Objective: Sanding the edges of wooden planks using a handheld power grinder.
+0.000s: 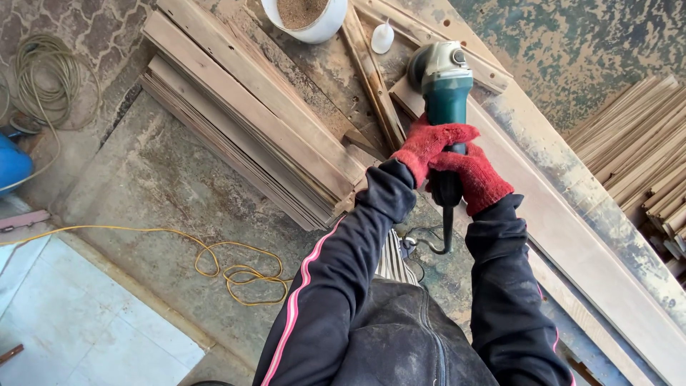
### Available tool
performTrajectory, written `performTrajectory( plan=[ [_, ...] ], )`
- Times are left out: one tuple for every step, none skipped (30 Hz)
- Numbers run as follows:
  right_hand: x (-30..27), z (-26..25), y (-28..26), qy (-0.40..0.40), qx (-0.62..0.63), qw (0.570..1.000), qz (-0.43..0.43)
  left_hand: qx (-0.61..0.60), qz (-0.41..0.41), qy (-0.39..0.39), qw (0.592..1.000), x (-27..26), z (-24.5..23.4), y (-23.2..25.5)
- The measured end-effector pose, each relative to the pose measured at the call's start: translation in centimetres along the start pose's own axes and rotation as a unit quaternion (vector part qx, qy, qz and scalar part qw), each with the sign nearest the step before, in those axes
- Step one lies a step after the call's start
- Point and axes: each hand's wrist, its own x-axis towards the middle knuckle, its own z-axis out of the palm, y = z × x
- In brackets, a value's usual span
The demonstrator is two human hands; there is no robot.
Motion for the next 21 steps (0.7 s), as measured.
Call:
performTrajectory(
  plan=[
    [0.1, -0.3, 0.4, -0.001, 0.013, 1.000, 0.011, 0.033, -0.001, -0.003, 0.999, 0.5, -0.1, -0.8],
    [0.2, -0.7, 0.7, -0.002, 0.025, 0.999, 0.023, 0.066, -0.002, -0.007, 0.998, 1.1, -0.2, -1.7],
    [0.2, -0.7, 1.2, 0.002, 0.028, 0.999, 0.020, 0.069, -0.002, -0.011, 0.998, -1.0, -0.2, -0.5],
    [0.2, -0.8, 1.8, -0.006, 0.005, 1.000, 0.029, 0.016, -0.032, -0.002, 0.999, -3.1, -0.1, 0.6],
    [0.0, -0.9, 2.5, -0.013, -0.015, 0.999, 0.040, -0.035, -0.065, 0.008, 0.997, -5.3, -0.3, 1.5],
    [0.5, -1.2, 3.0, -0.009, -0.011, 0.999, 0.040, -0.030, -0.068, 0.005, 0.997, -4.4, -0.6, 0.8],
    [0.8, -1.5, 3.6, -0.018, -0.025, 0.999, 0.037, 0.010, -0.047, 0.017, 0.999, -3.6, -0.9, 0.0],
    [1.2, -1.8, 4.2, -0.028, -0.039, 0.998, 0.034, 0.051, -0.026, 0.027, 0.998, -2.9, -1.2, -0.8],
    [0.7, -1.9, 3.8, -0.023, -0.034, 0.999, 0.034, 0.056, -0.028, 0.024, 0.998, -3.0, -0.5, -0.5],
    [0.2, -1.8, 3.5, -0.004, -0.025, 1.000, 0.018, 0.041, -0.018, 0.014, 0.999, -3.1, 0.1, -0.2],
    [-0.2, -1.7, 3.1, 0.013, -0.019, 1.000, 0.001, 0.024, -0.006, 0.006, 1.000, -3.2, 0.7, 0.2],
    [-1.3, -1.8, 2.5, 0.015, -0.016, 1.000, 0.000, 0.027, -0.006, 0.004, 1.000, -3.2, 1.0, -1.0],
    [-2.5, -1.9, 1.9, 0.031, -0.014, 0.999, 0.009, 0.035, -0.026, -0.006, 0.999, -3.2, 1.4, -2.2],
    [-3.7, -2.0, 1.3, 0.046, -0.011, 0.999, 0.019, 0.043, -0.047, -0.015, 0.998, -3.1, 1.7, -3.4],
    [-4.2, -3.2, 2.8, 0.050, -0.010, 0.999, 0.018, 0.045, -0.047, -0.019, 0.998, -4.0, 2.0, -4.6],
    [-4.7, -4.3, 4.3, 0.070, -0.019, 0.997, 0.033, 0.048, -0.067, -0.029, 0.996, -4.8, 2.3, -5.7],
    [-5.3, -5.5, 5.9, 0.089, -0.029, 0.994, 0.049, 0.049, -0.088, -0.037, 0.994, -5.7, 2.6, -7.0],
    [-5.9, -6.3, 7.8, 0.092, -0.029, 0.994, 0.050, 0.050, -0.089, -0.039, 0.994, -6.6, 3.5, -7.8],
    [-6.6, -7.1, 9.7, 0.128, -0.003, 0.989, 0.068, 0.099, -0.105, -0.053, 0.988, -7.6, 4.3, -8.7],
    [-7.3, -7.9, 11.7, 0.164, 0.022, 0.982, 0.086, 0.148, -0.120, -0.067, 0.979, -8.5, 5.0, -9.5],
    [-8.5, -7.4, 10.7, 0.165, 0.020, 0.982, 0.087, 0.147, -0.121, -0.068, 0.979, -8.6, 5.3, -10.9]
  ],
)
